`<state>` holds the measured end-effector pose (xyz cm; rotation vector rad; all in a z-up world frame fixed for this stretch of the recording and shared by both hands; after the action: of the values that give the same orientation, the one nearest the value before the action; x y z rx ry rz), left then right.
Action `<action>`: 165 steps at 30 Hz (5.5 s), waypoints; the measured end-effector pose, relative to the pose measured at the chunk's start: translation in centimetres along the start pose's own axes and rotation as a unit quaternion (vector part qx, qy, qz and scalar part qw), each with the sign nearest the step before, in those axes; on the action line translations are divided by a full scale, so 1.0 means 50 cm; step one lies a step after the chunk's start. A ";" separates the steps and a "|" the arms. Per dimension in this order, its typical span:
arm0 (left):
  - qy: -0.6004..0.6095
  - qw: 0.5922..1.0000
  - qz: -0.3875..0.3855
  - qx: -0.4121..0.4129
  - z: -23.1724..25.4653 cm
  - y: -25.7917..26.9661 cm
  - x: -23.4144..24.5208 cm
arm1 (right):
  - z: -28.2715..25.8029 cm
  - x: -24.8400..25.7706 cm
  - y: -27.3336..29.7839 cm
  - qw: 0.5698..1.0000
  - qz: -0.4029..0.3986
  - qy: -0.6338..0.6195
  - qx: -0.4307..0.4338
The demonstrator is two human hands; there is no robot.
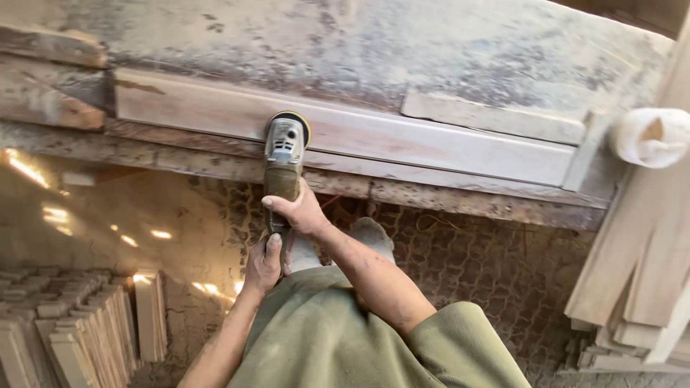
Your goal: Sanding several wooden planks using a power sander, applying wood filler to imperfections, and smoothing the surface.
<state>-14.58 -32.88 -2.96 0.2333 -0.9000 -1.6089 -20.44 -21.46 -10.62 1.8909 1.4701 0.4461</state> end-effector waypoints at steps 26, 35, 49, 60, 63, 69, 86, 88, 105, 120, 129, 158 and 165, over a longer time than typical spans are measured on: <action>-0.250 0.937 -0.243 -0.003 0.072 0.021 -0.416 | 0.091 0.597 0.087 0.950 0.216 -0.220 0.053; -0.029 0.997 -0.076 0.006 -0.133 -0.057 0.007 | 0.060 0.039 0.003 0.996 0.070 -0.044 0.031; 0.110 0.987 0.105 0.045 -0.150 -0.201 0.494 | -0.017 -0.609 -0.155 0.992 -0.118 0.025 0.044; 0.067 0.997 0.025 0.016 -0.198 -0.197 0.394 | -0.017 -0.461 -0.089 1.000 -0.015 0.000 0.015; 0.085 0.994 0.065 0.027 -0.222 -0.212 0.440 | -0.024 -0.546 -0.119 0.997 -0.068 0.023 0.039; 0.099 0.989 0.103 0.047 -0.139 -0.203 0.490 | -0.055 -0.596 -0.134 0.993 -0.100 0.017 0.054; 0.028 0.995 -0.036 0.093 -0.222 -0.174 0.367 | -0.027 -0.476 -0.064 1.000 0.001 -0.007 0.025; 0.073 0.991 0.070 0.089 -0.244 -0.178 0.436 | -0.042 -0.579 -0.078 0.991 -0.111 0.003 0.076; 0.077 0.995 -0.028 0.048 -0.250 -0.127 0.323 | 0.049 -0.380 -0.026 1.000 0.019 0.010 0.008; 0.040 0.995 0.026 0.084 -0.235 -0.042 0.200 | 0.034 -0.254 0.010 0.997 -0.070 0.016 0.042; -0.088 0.986 -0.134 -0.049 -0.044 0.017 -0.312 | 0.066 0.425 0.098 0.986 0.167 -0.008 -0.002; 0.029 0.997 0.056 0.049 -0.247 -0.104 0.285 | 0.023 -0.375 -0.033 0.998 -0.049 0.005 0.026; 0.093 0.983 0.128 0.093 -0.253 -0.123 0.415 | 0.037 -0.540 -0.077 0.983 -0.130 0.123 0.030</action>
<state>-17.03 -57.12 -8.86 0.3776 -0.8965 -1.2457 -30.07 -47.06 -10.80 1.7032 1.8834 0.5305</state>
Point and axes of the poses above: each hand's wrist, its own y-axis away from the middle knuckle, its own x-axis out of the back of the hand, z = x × y, the point moved 10 cm from there along -y, towards the middle knuckle, and after that the axes turned 8 degrees about z, right-handed, at the moved point
